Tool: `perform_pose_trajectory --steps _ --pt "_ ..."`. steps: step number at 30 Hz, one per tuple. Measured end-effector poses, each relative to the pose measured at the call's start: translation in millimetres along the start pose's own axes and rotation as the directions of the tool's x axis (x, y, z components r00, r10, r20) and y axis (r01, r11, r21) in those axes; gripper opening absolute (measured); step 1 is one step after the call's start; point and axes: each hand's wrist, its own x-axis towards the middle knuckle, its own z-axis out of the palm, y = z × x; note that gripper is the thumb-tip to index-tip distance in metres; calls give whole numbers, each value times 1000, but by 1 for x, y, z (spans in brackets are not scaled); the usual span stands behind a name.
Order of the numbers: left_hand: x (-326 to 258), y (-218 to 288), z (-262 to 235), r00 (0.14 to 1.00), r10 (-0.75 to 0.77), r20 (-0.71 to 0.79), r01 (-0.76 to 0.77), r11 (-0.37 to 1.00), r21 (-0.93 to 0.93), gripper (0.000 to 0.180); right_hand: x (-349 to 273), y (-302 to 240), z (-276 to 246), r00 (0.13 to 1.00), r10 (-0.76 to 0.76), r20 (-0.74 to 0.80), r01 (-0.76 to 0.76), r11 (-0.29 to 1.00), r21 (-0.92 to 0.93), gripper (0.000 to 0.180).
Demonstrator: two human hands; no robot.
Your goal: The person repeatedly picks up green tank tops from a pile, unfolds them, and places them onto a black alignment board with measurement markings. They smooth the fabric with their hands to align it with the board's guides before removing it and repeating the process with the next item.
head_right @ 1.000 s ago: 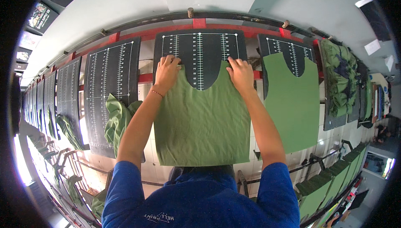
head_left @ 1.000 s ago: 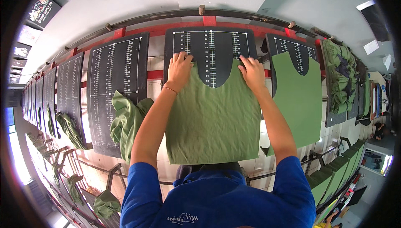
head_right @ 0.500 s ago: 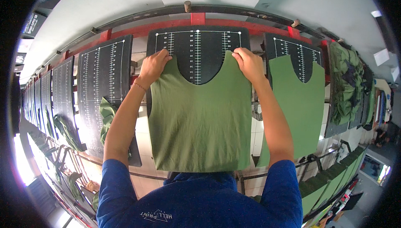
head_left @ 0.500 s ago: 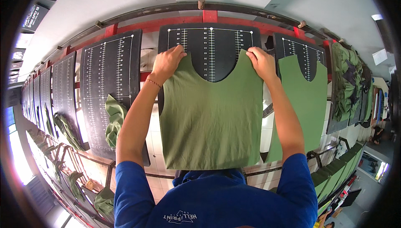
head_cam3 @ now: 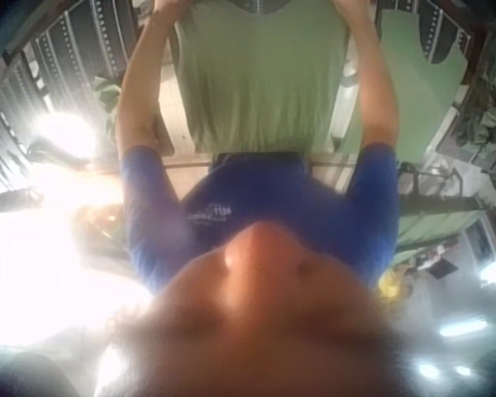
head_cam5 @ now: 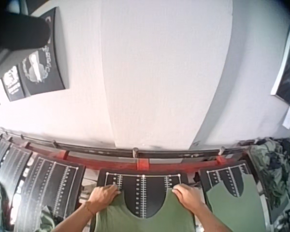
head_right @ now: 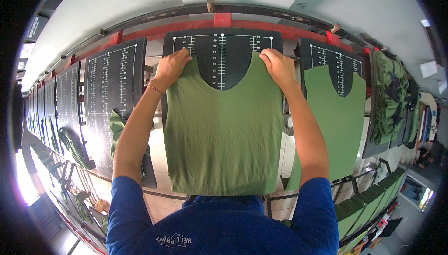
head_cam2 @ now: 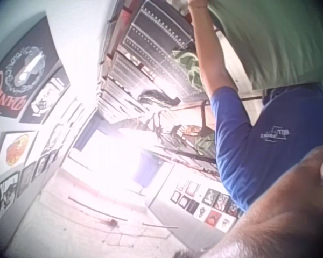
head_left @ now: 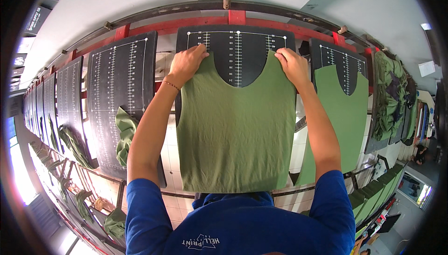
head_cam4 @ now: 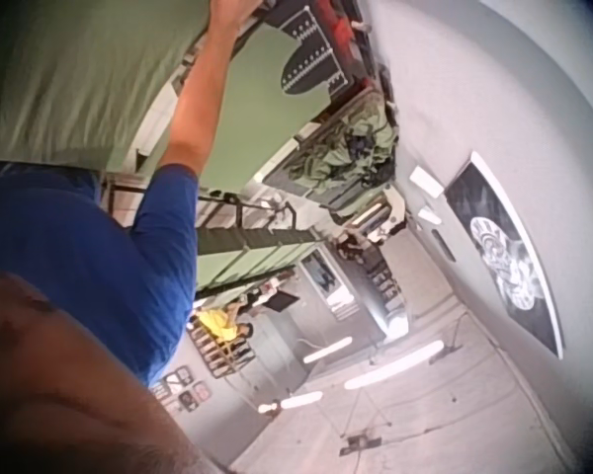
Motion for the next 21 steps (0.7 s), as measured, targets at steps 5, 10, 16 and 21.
perform_pose_trajectory --steps 5,10,16,21 --pt "1 -3 4 1000 -8 10 8 1000 18 23 2 3 4 1000 -18 -19 18 1000 -21 17" --pt "1 3 5 992 -119 31 115 986 124 29 3 3 6 1000 -11 -2 11 997 -77 22" --pt "-47 23 -27 918 -193 -347 309 897 317 40 -37 7 -22 902 315 -296 -393 882 -259 44" --pt "-197 80 -29 870 -470 -151 473 881 -17 28 -200 -18 -38 761 640 110 -633 694 344 60"
